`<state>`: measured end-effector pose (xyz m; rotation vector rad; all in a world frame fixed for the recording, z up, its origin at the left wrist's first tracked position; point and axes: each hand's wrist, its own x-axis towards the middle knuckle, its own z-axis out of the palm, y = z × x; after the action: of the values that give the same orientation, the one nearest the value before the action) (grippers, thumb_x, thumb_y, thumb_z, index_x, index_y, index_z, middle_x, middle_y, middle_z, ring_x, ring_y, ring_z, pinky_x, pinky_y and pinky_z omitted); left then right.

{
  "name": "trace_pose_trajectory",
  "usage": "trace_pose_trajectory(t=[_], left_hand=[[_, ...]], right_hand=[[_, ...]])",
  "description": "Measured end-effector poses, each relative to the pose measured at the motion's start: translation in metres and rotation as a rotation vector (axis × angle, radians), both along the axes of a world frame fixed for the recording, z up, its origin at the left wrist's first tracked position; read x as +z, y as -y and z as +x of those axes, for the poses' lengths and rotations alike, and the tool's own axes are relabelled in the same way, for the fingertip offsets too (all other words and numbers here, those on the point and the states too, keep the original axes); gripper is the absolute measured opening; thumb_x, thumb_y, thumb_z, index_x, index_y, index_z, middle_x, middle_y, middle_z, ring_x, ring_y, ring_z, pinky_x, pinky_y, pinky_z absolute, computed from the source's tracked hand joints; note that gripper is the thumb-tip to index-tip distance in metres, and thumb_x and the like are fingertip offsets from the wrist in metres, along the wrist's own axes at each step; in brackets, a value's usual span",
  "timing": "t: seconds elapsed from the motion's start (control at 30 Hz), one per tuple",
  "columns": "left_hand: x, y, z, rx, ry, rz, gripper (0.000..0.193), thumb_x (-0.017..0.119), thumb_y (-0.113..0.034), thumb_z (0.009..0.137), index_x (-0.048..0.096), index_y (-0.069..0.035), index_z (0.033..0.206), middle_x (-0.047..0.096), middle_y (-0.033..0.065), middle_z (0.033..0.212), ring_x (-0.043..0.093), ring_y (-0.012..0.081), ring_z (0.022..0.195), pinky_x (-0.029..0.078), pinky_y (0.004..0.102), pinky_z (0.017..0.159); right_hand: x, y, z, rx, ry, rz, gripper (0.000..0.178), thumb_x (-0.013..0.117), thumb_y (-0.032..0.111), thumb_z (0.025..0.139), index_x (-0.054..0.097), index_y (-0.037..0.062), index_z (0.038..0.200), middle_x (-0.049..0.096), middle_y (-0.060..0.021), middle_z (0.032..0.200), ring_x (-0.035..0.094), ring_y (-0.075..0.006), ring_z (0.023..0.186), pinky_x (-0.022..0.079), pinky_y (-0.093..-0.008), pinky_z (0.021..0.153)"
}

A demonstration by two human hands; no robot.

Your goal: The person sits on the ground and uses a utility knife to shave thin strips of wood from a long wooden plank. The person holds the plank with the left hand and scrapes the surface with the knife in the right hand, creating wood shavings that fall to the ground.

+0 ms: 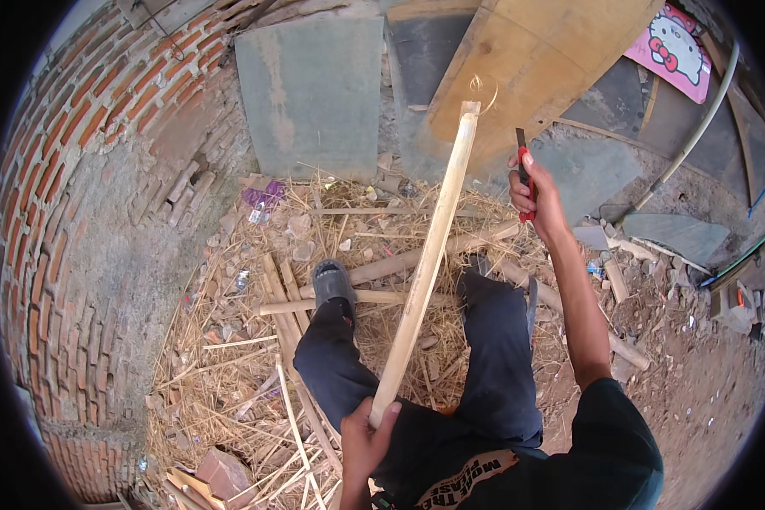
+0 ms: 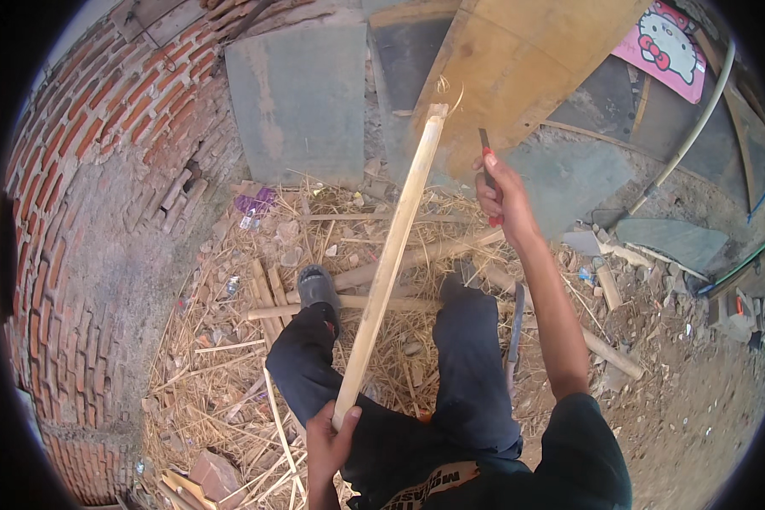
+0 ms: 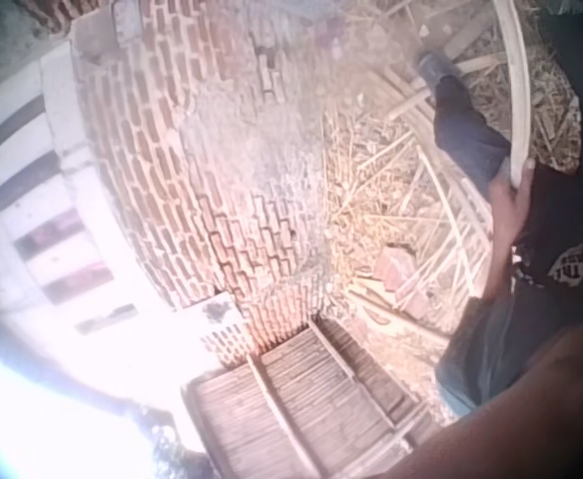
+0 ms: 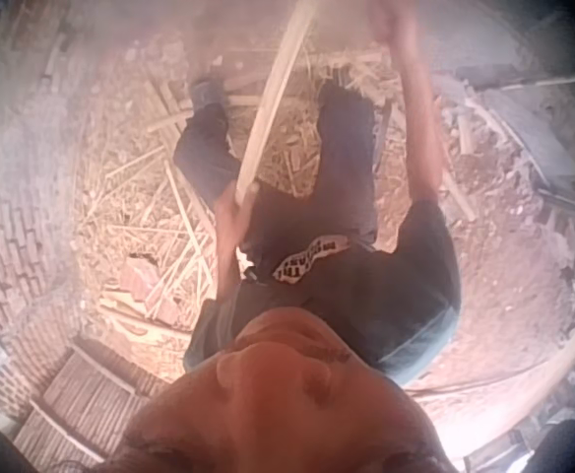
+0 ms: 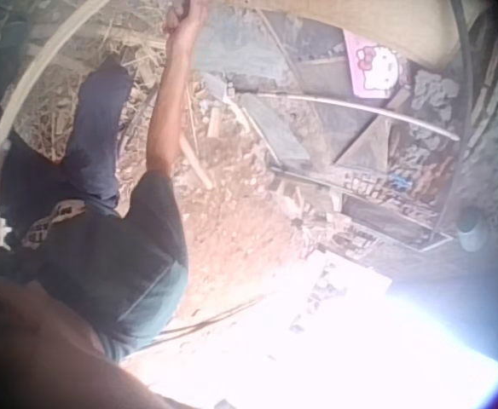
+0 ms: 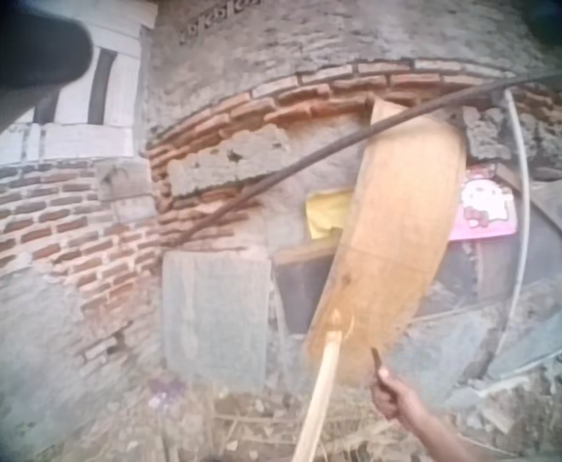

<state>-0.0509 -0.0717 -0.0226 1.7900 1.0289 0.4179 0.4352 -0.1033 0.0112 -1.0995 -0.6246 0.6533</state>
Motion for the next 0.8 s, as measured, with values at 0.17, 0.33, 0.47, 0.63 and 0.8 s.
trace_pose_trajectory(t=[0.17, 0.33, 0.47, 0.63, 0.8], left_hand=[[0.001, -0.006, 0.004, 0.040, -0.065, 0.120, 0.035, 0.082, -0.025, 0.101, 0.066, 0.000, 0.084, 0.053, 0.0016, 0.060, 0.044, 0.0065, 0.057, 0.034, 0.0317, 0.051], [0.002, -0.009, -0.001, 0.007, -0.106, 0.200, 0.040, 0.085, -0.026, 0.098, 0.060, 0.000, 0.079, 0.050, 0.0056, 0.058, 0.042, 0.0108, 0.055, 0.034, 0.0342, 0.050], [0.004, -0.003, 0.002, -0.020, -0.099, 0.207, 0.043, 0.087, -0.027, 0.097, 0.060, 0.001, 0.079, 0.053, 0.0111, 0.061, 0.045, 0.0157, 0.054, 0.037, 0.0364, 0.051], [-0.006, -0.002, -0.003, -0.040, -0.117, 0.230, 0.046, 0.089, -0.030, 0.095, 0.060, 0.001, 0.078, 0.058, 0.0169, 0.064, 0.051, 0.0234, 0.049, 0.042, 0.0394, 0.050], [-0.004, -0.006, -0.010, -0.046, -0.133, 0.240, 0.043, 0.088, -0.027, 0.095, 0.060, 0.002, 0.080, 0.056, 0.0139, 0.063, 0.049, 0.0182, 0.053, 0.040, 0.0369, 0.051]], right_hand=[[0.013, -0.006, 0.006, -0.475, 0.494, -0.269, 0.040, 0.085, 0.031, 0.097, 0.078, 0.0072, 0.129, 0.060, 0.0038, 0.076, 0.055, -0.0052, 0.073, 0.040, -0.0262, 0.067], [0.020, -0.026, 0.037, -0.613, 0.623, -0.181, 0.044, 0.086, 0.031, 0.096, 0.079, 0.0042, 0.130, 0.080, -0.0057, 0.092, 0.069, -0.0108, 0.089, 0.052, -0.0319, 0.084], [0.011, -0.044, 0.048, -0.642, 0.605, -0.170, 0.039, 0.087, 0.031, 0.095, 0.083, 0.0019, 0.120, 0.084, -0.0111, 0.100, 0.073, -0.0139, 0.093, 0.054, -0.0338, 0.090], [0.007, -0.051, 0.048, -0.665, 0.520, -0.066, 0.034, 0.087, 0.030, 0.095, 0.084, -0.0004, 0.109, 0.084, -0.0110, 0.098, 0.073, -0.0144, 0.094, 0.054, -0.0343, 0.089], [0.015, -0.052, 0.043, -0.660, 0.546, -0.069, 0.032, 0.088, 0.028, 0.095, 0.084, -0.0013, 0.106, 0.083, -0.0081, 0.094, 0.072, -0.0127, 0.092, 0.053, -0.0324, 0.089]])
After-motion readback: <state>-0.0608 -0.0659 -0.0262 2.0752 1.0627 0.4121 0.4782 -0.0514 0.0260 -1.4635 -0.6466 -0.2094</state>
